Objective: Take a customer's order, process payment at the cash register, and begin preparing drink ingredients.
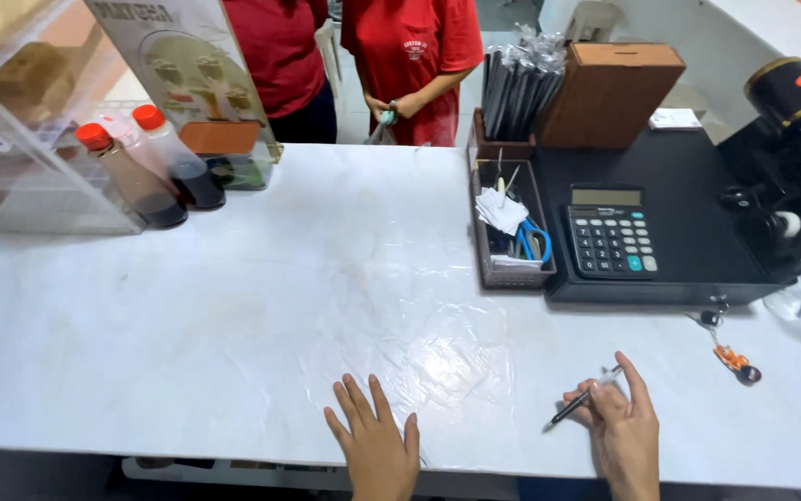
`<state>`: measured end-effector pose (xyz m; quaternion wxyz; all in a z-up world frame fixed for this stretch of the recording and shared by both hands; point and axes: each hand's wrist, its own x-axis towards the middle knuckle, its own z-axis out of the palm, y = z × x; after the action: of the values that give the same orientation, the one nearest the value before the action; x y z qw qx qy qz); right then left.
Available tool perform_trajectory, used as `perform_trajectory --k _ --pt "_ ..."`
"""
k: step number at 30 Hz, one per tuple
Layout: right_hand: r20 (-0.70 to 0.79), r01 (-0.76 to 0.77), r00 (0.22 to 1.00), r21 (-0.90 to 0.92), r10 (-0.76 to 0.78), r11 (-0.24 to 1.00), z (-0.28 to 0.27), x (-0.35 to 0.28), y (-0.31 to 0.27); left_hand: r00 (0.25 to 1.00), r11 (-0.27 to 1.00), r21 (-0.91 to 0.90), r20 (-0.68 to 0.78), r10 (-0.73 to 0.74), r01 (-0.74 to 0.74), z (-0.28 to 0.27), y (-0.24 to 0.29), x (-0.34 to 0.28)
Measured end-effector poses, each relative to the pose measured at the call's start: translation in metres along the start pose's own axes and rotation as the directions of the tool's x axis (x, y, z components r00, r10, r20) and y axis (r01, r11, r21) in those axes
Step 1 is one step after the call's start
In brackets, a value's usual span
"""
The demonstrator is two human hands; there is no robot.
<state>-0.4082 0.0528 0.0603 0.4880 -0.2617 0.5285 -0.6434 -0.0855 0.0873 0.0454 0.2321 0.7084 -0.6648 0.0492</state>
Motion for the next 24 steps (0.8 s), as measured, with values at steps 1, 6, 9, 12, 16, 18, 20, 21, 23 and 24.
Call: perform_trajectory --k 1,6,9,12,16,18,20,21,23,24 --pt "-0.002 0.027 1.000 -0.010 -0.027 1.000 0.002 0.003 0.004 1.000 1.000 -0.003 -0.007 0.008 -0.008 -0.001 0.000 0.001" --pt "0.006 0.138 0.990 -0.031 -0.138 0.990 -0.003 0.008 0.021 1.000 1.000 0.000 -0.019 -0.005 0.005 -0.001 -0.003 0.001" --pt "-0.049 0.134 0.989 -0.079 -0.138 0.988 0.003 0.006 0.014 1.000 1.000 -0.005 -0.009 0.006 -0.006 -0.001 -0.004 0.000" --pt "-0.096 0.110 0.988 -0.132 -0.123 0.985 0.014 0.001 0.005 1.000 1.000 -0.011 0.005 0.020 -0.019 0.000 -0.006 0.000" --pt "-0.054 0.177 0.982 -0.092 -0.182 0.980 0.011 -0.003 0.018 0.998 0.997 -0.066 0.047 0.029 -0.026 -0.010 -0.007 -0.001" --pt "-0.047 0.178 0.982 -0.089 -0.183 0.980 0.010 -0.007 0.022 0.974 0.994 -0.099 0.226 -0.022 0.046 -0.036 0.001 0.012" --pt "-0.038 0.198 0.979 -0.083 -0.201 0.977 0.017 -0.007 0.014 0.921 0.986 -0.119 0.385 -0.060 0.114 -0.060 0.016 0.033" --pt "-0.064 0.187 0.979 -0.115 -0.195 0.976 0.023 -0.010 0.006 0.826 0.977 -0.098 0.554 -0.104 0.189 -0.073 0.025 0.041" --pt "-0.098 0.180 0.976 -0.146 -0.195 0.973 0.032 -0.014 -0.005 0.700 0.966 -0.064 0.701 -0.135 0.251 -0.084 0.040 0.057" --pt "-0.112 0.175 0.974 -0.168 -0.195 0.970 0.035 -0.015 -0.008 0.742 0.972 -0.141 0.669 -0.047 0.189 -0.081 0.046 0.065"
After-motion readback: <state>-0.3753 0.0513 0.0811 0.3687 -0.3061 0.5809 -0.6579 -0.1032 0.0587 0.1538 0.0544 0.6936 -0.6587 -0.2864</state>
